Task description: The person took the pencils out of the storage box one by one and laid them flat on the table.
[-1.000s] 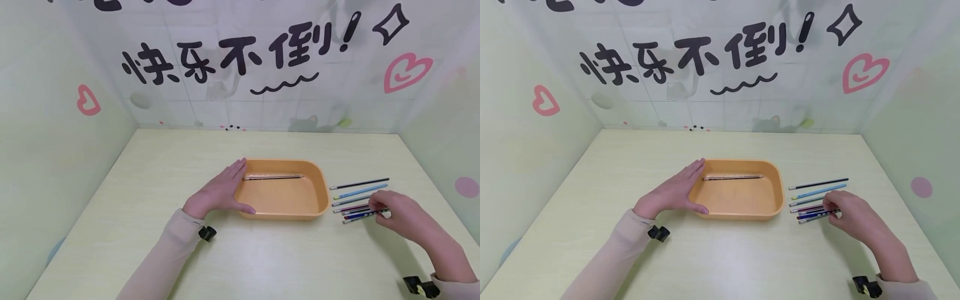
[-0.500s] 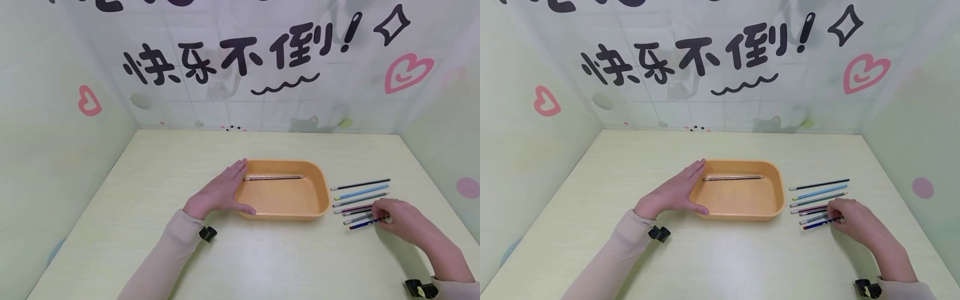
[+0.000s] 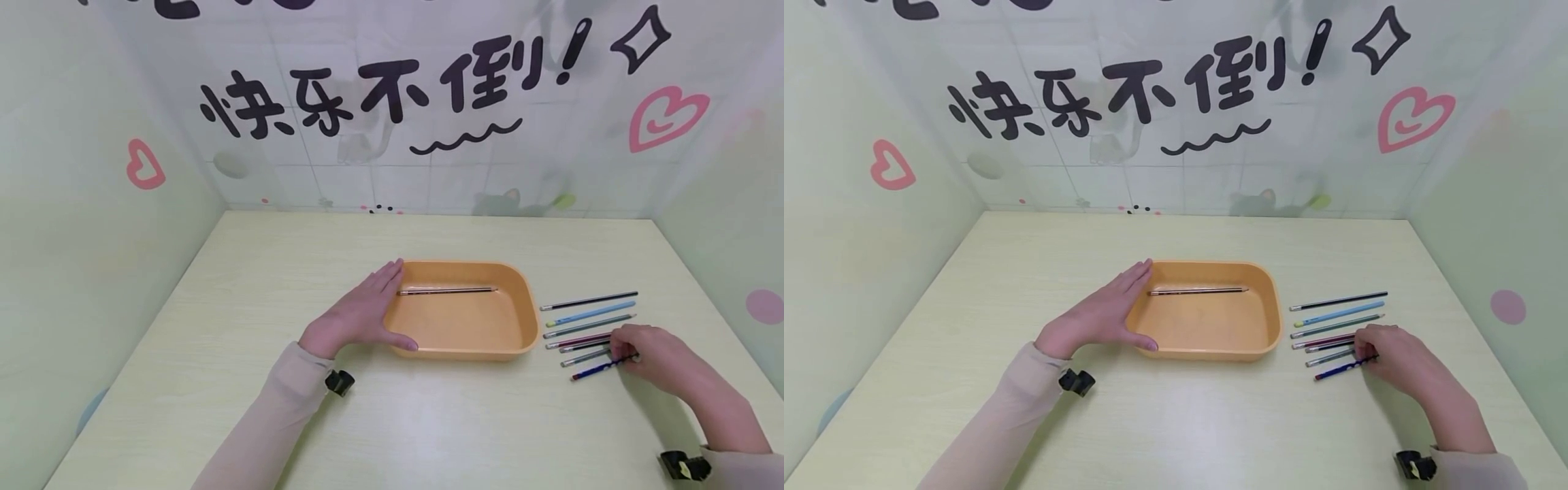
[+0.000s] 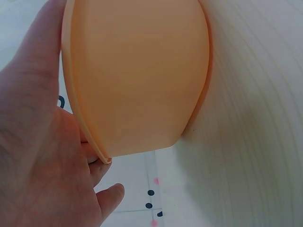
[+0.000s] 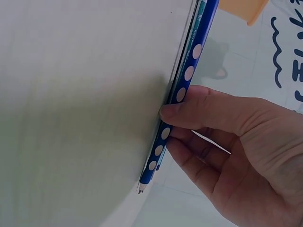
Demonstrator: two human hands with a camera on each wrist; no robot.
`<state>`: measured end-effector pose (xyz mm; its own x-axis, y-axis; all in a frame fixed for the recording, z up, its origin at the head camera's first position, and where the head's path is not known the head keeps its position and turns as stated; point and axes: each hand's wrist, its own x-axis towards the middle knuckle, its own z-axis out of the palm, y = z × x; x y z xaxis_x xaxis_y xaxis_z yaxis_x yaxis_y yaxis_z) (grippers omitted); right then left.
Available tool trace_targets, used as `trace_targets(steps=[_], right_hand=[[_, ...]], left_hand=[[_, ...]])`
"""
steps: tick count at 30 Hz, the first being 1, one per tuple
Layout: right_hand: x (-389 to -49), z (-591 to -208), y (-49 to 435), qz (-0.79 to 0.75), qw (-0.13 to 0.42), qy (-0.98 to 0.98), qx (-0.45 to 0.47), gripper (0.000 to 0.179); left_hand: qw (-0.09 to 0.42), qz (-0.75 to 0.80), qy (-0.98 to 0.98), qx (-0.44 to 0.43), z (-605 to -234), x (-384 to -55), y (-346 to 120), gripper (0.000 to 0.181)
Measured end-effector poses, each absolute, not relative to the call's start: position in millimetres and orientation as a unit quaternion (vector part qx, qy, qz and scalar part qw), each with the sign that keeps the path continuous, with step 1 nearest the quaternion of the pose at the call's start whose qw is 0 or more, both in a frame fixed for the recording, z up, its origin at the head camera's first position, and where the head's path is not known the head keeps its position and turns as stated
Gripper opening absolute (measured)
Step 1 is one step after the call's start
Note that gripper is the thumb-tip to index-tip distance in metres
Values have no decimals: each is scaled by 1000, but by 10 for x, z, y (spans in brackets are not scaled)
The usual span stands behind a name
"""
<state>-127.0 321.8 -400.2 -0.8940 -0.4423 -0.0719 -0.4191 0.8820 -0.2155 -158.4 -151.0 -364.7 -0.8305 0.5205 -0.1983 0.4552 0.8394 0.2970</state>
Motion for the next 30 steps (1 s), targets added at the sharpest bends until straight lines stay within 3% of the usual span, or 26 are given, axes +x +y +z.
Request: trace_targets(steps=[30], right_hand=[[-1316,-4011,3167,-65,56,971,-223,34]], left_hand=[[139,122,949,256,-3651,-1586,-1519,133]])
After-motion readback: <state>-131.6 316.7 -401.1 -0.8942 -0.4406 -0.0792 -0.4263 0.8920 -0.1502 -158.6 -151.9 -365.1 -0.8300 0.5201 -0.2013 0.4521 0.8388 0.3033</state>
